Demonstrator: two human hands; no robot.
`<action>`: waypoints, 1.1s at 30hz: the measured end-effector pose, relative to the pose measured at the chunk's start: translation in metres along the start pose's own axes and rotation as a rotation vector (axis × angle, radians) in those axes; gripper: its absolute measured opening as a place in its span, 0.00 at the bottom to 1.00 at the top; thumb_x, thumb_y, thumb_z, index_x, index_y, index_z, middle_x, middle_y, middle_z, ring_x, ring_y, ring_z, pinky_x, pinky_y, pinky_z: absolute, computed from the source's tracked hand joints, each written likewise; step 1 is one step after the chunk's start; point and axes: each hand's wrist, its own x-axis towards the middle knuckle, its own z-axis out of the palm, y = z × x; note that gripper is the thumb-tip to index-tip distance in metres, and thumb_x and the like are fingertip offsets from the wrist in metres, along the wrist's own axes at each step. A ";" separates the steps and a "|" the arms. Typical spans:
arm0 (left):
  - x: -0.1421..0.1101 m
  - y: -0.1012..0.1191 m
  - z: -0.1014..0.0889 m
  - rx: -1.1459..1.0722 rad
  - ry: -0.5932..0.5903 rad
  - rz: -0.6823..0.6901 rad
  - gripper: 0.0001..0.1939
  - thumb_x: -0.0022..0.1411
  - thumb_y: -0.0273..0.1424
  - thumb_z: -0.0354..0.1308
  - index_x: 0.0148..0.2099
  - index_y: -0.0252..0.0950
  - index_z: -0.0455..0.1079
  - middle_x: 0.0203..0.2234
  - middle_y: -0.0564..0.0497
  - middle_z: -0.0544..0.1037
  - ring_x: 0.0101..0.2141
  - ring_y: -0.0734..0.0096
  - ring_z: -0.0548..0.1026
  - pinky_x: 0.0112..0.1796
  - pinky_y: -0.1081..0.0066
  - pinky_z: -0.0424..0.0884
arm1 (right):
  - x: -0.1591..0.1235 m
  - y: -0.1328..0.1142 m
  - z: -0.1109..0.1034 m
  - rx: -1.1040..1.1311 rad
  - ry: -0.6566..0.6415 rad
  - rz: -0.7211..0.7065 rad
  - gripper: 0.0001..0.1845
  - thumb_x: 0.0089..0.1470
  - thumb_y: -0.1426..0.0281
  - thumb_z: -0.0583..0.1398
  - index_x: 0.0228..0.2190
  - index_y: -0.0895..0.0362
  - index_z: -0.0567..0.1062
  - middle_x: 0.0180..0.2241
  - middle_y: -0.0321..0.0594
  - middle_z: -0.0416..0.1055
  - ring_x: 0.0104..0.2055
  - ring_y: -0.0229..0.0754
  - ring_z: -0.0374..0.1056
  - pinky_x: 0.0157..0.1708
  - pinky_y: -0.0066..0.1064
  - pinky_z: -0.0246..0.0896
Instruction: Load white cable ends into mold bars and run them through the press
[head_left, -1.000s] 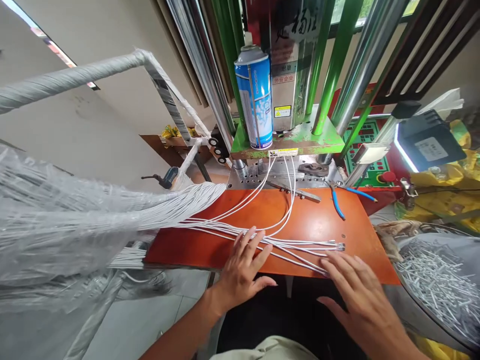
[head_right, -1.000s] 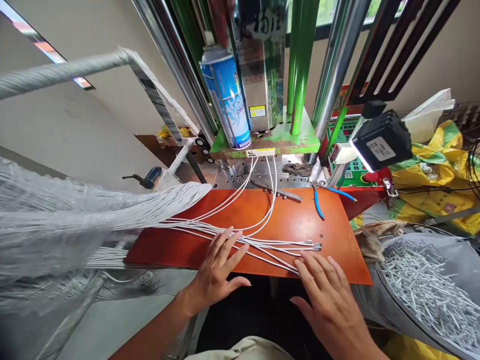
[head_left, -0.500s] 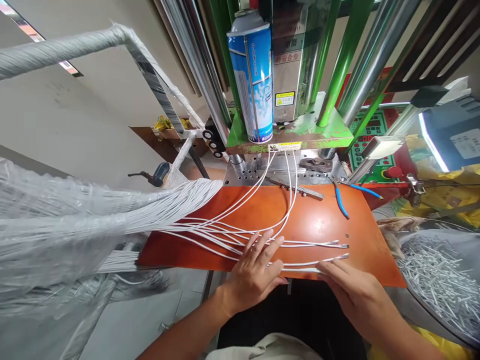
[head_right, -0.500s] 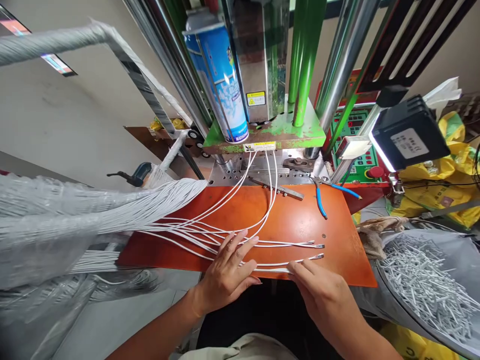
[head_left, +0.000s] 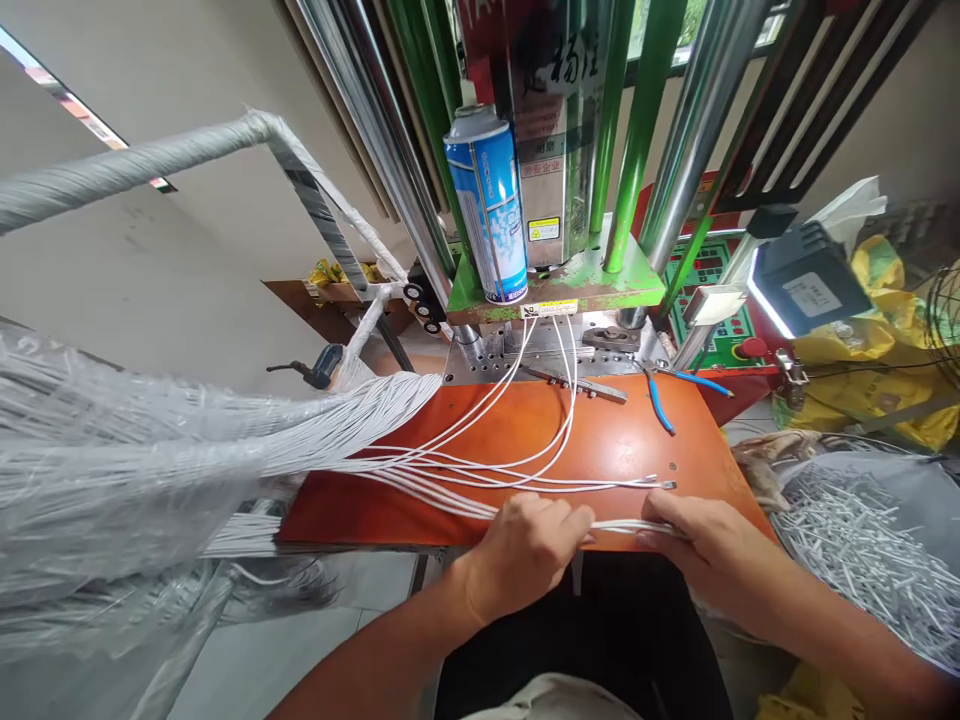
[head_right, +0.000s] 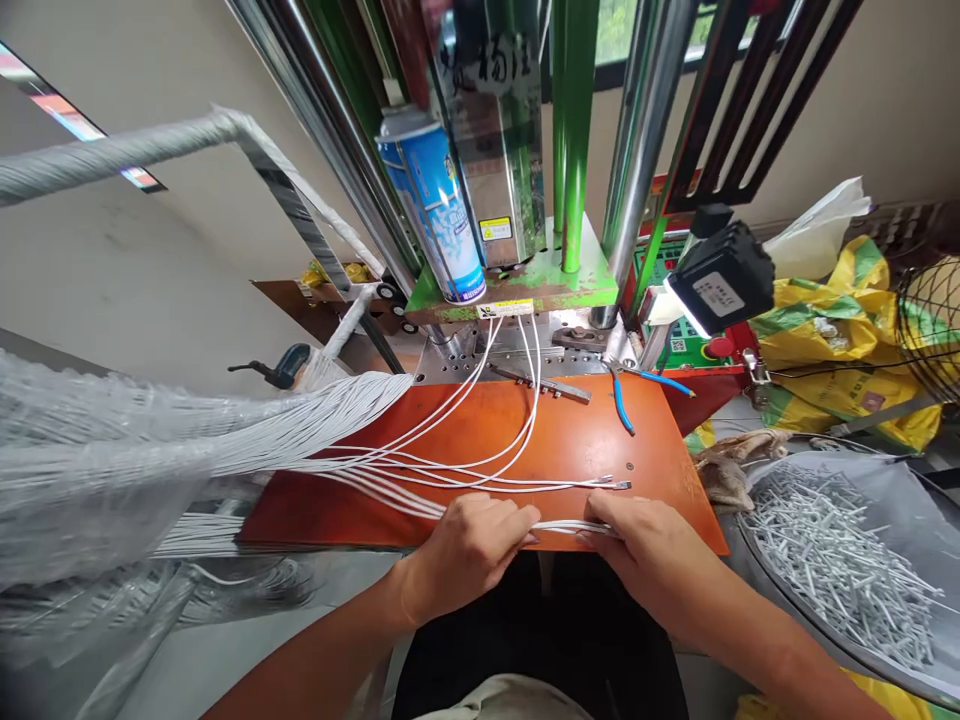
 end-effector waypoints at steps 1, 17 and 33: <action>0.000 0.003 -0.003 -0.069 -0.040 -0.087 0.12 0.74 0.29 0.48 0.39 0.37 0.71 0.24 0.52 0.72 0.25 0.69 0.69 0.29 0.68 0.58 | -0.003 0.000 -0.007 0.036 -0.013 0.013 0.15 0.70 0.63 0.52 0.30 0.53 0.65 0.26 0.32 0.67 0.27 0.37 0.61 0.29 0.29 0.56; 0.018 -0.019 -0.001 -1.433 -0.292 -0.722 0.22 0.66 0.49 0.60 0.39 0.33 0.71 0.20 0.59 0.61 0.18 0.83 0.52 0.20 0.76 0.43 | -0.021 0.034 -0.039 0.256 0.276 0.189 0.20 0.65 0.52 0.57 0.32 0.53 0.76 0.28 0.38 0.73 0.30 0.41 0.68 0.28 0.30 0.63; 0.013 -0.033 -0.009 -1.256 0.041 -0.764 0.24 0.67 0.49 0.60 0.34 0.31 0.69 0.27 0.51 0.73 0.25 0.77 0.71 0.30 0.75 0.67 | 0.015 0.021 -0.036 0.725 -0.023 0.131 0.22 0.66 0.52 0.57 0.29 0.57 0.71 0.24 0.34 0.64 0.25 0.34 0.59 0.26 0.26 0.56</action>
